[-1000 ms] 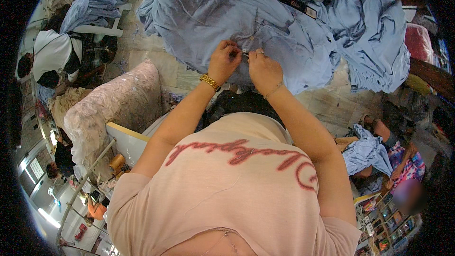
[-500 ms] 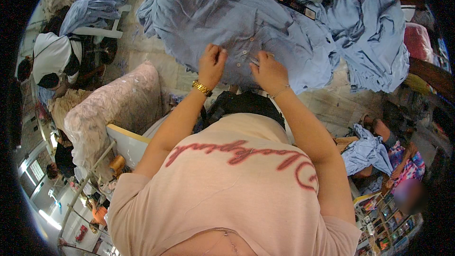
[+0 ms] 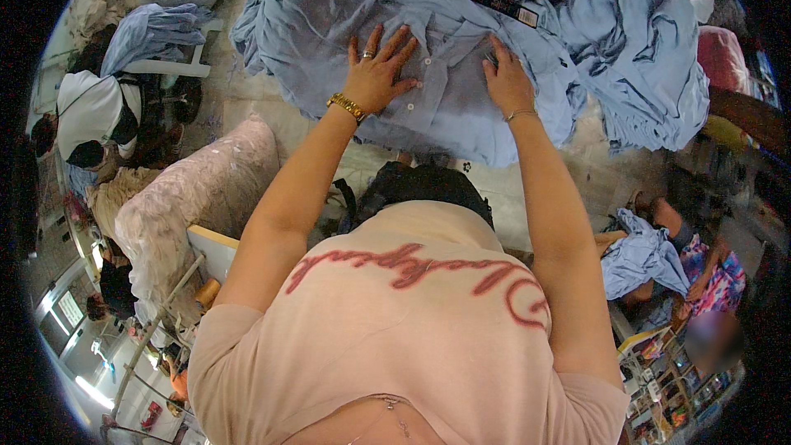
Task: The person picks up, unfolds, and spreads out several blue button-down shirts from a pile on a table to look at the front panels and buttons.
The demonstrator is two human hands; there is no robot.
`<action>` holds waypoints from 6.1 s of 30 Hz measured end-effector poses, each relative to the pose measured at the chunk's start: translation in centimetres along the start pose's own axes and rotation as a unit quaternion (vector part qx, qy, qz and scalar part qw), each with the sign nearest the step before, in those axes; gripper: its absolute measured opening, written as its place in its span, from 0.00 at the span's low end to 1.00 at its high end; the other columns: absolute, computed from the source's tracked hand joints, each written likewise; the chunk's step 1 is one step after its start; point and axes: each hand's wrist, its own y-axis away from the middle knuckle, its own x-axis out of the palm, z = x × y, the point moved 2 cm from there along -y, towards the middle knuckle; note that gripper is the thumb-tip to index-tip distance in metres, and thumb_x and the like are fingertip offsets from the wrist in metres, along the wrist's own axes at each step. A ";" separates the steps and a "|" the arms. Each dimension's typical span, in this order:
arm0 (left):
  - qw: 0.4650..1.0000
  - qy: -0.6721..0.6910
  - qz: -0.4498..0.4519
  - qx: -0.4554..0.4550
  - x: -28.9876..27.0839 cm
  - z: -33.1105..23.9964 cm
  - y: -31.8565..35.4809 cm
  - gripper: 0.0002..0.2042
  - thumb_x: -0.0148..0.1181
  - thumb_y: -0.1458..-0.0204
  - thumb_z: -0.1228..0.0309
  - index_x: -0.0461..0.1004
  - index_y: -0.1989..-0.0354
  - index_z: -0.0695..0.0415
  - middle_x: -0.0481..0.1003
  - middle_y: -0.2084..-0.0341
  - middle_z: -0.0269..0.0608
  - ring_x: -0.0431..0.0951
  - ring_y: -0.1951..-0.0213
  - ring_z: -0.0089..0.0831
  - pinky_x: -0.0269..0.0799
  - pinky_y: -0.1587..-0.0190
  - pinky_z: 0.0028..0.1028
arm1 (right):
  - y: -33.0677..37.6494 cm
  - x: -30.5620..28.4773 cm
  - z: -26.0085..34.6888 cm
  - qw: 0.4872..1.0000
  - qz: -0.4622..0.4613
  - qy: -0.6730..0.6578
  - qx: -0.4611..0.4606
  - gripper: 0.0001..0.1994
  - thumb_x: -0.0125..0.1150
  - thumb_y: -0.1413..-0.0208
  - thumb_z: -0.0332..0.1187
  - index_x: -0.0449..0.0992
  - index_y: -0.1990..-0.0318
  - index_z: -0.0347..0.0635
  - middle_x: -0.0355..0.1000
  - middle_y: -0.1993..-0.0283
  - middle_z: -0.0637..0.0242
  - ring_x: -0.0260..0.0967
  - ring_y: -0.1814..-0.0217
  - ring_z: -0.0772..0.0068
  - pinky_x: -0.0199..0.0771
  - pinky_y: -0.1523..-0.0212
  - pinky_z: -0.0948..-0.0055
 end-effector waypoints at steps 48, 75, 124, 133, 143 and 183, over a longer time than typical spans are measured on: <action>0.509 0.795 0.036 -0.328 -3.1 -6.0 2.6 0.14 0.65 0.62 0.71 0.71 0.66 0.62 0.71 0.70 0.35 0.69 0.68 0.25 0.65 0.66 0.25 | 4.8 -4.7 10.0 0.971 -0.051 -0.225 -0.053 0.05 0.54 0.56 0.29 0.71 0.71 0.39 0.69 0.71 0.59 0.67 0.69 0.59 0.66 0.70 0.67; 0.435 0.829 0.079 -0.344 -2.6 -5.5 2.4 0.09 0.59 0.58 0.73 0.71 0.68 0.61 0.72 0.72 0.37 0.72 0.70 0.27 0.67 0.68 0.26 | 3.5 -2.8 8.4 0.835 0.113 -0.515 0.159 0.07 0.54 0.53 0.31 0.72 0.68 0.36 0.66 0.80 0.73 0.60 0.82 0.84 0.57 0.81 0.84; 0.316 0.876 0.061 -0.360 -0.4 -5.1 1.9 0.10 0.55 0.55 0.71 0.69 0.66 0.62 0.71 0.70 0.40 0.73 0.68 0.33 0.70 0.65 0.32 | 6.4 -1.9 9.1 0.799 -0.006 -0.553 0.236 0.13 0.62 0.58 0.30 0.70 0.65 0.36 0.66 0.76 0.73 0.56 0.80 0.85 0.57 0.80 0.85; 0.439 0.806 0.016 -0.396 -2.0 -6.5 1.3 0.15 0.63 0.60 0.66 0.71 0.69 0.65 0.71 0.73 0.38 0.71 0.74 0.27 0.68 0.71 0.27 | 6.4 -1.6 8.8 0.820 0.007 -0.533 0.206 0.11 0.61 0.58 0.29 0.70 0.66 0.36 0.66 0.77 0.73 0.58 0.79 0.85 0.58 0.80 0.84; 0.457 0.813 0.032 -0.361 -2.7 -5.9 1.8 0.11 0.57 0.56 0.70 0.70 0.66 0.63 0.72 0.70 0.39 0.73 0.70 0.30 0.70 0.68 0.30 | 6.5 -1.5 8.1 0.788 -0.021 -0.571 0.230 0.12 0.63 0.59 0.30 0.71 0.66 0.39 0.67 0.77 0.73 0.57 0.82 0.85 0.58 0.81 0.85; 0.499 0.821 0.104 -0.257 -3.9 -5.8 3.0 0.08 0.59 0.60 0.78 0.72 0.70 0.65 0.73 0.72 0.38 0.72 0.68 0.27 0.65 0.63 0.24 | 7.0 -5.2 9.5 0.946 -0.093 -0.309 -0.020 0.05 0.57 0.55 0.28 0.73 0.69 0.39 0.69 0.72 0.63 0.67 0.72 0.68 0.66 0.72 0.75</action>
